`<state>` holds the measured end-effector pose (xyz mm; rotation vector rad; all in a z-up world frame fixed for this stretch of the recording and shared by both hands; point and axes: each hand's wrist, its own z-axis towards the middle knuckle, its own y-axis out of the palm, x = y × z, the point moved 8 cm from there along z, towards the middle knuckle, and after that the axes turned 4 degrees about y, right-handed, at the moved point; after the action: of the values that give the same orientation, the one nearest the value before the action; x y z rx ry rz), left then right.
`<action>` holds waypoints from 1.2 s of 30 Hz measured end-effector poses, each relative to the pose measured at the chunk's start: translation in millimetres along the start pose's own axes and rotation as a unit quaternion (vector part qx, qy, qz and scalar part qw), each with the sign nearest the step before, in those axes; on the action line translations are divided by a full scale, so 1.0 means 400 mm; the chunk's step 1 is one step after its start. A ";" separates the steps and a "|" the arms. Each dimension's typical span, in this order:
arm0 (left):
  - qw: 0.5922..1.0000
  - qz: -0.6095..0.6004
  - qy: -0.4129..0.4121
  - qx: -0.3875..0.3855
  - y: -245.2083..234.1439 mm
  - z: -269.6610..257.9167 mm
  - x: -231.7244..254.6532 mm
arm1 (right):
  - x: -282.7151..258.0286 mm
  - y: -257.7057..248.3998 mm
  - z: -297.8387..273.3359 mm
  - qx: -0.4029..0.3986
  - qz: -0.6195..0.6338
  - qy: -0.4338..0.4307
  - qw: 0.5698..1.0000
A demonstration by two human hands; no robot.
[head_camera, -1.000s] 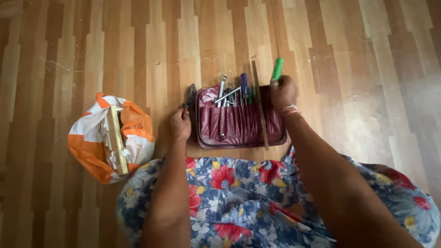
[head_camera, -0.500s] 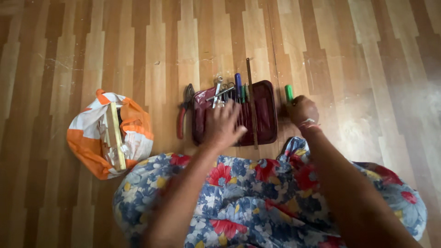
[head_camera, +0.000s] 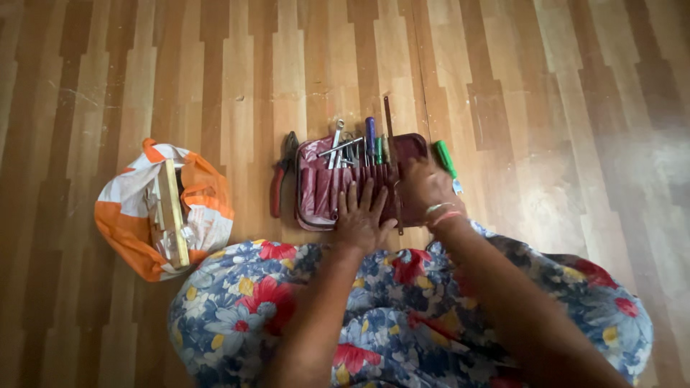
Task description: The person opens a maroon electrician tool kit and removes several tools, including pliers, screwdrivers, and wrenches, placing them on the floor. They then place the tools back into the kit and close it.
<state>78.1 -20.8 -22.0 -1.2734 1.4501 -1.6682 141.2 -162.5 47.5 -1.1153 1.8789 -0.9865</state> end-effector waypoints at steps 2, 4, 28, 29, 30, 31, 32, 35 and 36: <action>1.000 -0.007 -0.008 0.000 0.010 -0.005 0.004 | -0.025 0.013 -0.023 -0.020 -0.021 0.004 1.000; 1.000 -0.006 -0.019 -0.015 0.020 0.003 0.003 | -0.032 0.017 -0.018 -0.020 -0.035 0.008 0.999; 0.991 -0.035 -0.066 -0.108 0.038 0.019 -0.015 | 0.287 0.121 0.281 0.152 0.138 -0.071 0.976; 0.991 -0.037 -0.066 -0.108 0.039 0.019 -0.017 | 0.276 0.127 0.271 0.138 0.120 -0.054 0.982; 0.990 -0.039 -0.069 -0.114 0.044 0.015 -0.018 | 0.268 0.120 0.259 0.129 0.106 -0.032 0.985; 0.989 -0.040 -0.072 -0.121 0.048 0.011 -0.019 | 0.261 0.107 0.242 0.121 0.092 -0.009 0.988; 0.988 -0.041 -0.074 -0.128 0.051 0.008 -0.021 | 0.247 0.095 0.223 0.113 0.077 0.013 0.991; 0.986 -0.043 -0.081 -0.140 0.061 0.018 -0.021 | 0.181 0.002 0.162 0.196 0.033 0.019 0.980; 0.988 -0.043 -0.075 -0.128 0.058 0.026 -0.024 | 0.142 -0.020 0.150 0.204 0.057 -0.011 0.977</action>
<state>87.6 -21.9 -47.4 -1.5854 1.5738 -1.4381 175.2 -231.6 16.6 -0.7633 1.6055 -1.2174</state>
